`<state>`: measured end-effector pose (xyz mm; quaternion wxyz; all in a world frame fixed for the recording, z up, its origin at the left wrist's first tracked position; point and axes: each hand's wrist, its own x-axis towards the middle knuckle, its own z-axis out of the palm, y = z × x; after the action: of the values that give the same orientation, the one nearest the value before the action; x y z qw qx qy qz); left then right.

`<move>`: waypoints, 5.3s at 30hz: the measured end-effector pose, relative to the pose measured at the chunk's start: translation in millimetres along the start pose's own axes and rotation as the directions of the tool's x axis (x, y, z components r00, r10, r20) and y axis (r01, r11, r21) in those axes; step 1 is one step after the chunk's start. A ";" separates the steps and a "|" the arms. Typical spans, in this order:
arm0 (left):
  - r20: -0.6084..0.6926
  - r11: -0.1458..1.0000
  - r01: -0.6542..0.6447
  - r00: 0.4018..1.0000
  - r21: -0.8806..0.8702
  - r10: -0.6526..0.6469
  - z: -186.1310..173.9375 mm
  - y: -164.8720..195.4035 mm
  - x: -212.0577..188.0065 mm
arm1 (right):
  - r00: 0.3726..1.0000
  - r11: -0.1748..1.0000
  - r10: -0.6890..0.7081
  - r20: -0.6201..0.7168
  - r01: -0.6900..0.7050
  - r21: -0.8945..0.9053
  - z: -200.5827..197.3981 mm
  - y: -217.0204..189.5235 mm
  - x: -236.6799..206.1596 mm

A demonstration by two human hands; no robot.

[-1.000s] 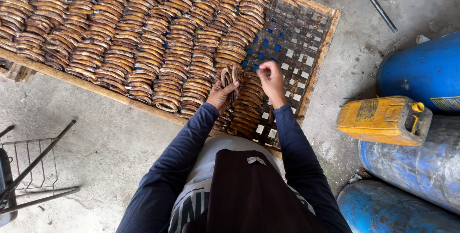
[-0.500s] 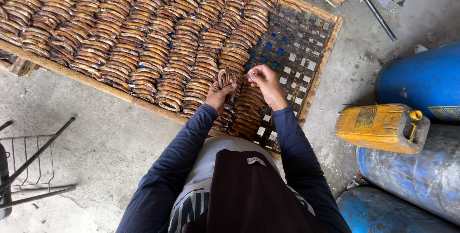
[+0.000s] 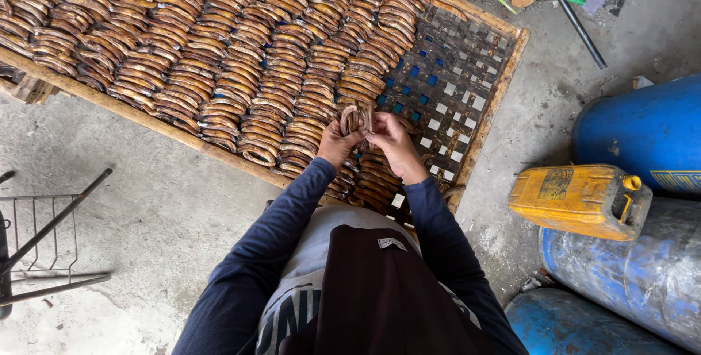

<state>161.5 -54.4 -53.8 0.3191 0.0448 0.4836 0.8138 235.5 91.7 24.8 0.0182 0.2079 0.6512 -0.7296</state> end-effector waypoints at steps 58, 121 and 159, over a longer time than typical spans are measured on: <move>0.178 0.821 0.370 0.929 -0.434 -0.324 -1.8 41.8 -50.2 | 0.987 0.990 -0.123 -0.102 0.129 0.054 24.5 -10.4 -40.4; 0.044 0.912 0.315 0.940 0.262 -0.337 23.2 31.2 71.0 | 0.860 0.977 -0.084 -0.503 -0.027 -0.209 -89.6 12.6 29.2; 0.264 0.994 0.095 0.962 -0.059 -0.076 39.2 42.3 20.4 | 0.953 0.818 -0.029 -0.302 0.196 0.541 -21.1 6.3 10.1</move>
<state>140.2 -27.1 -3.3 0.4163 0.1193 0.4098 0.8028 234.0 113.4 14.1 -0.1799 0.2657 0.4133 -0.8522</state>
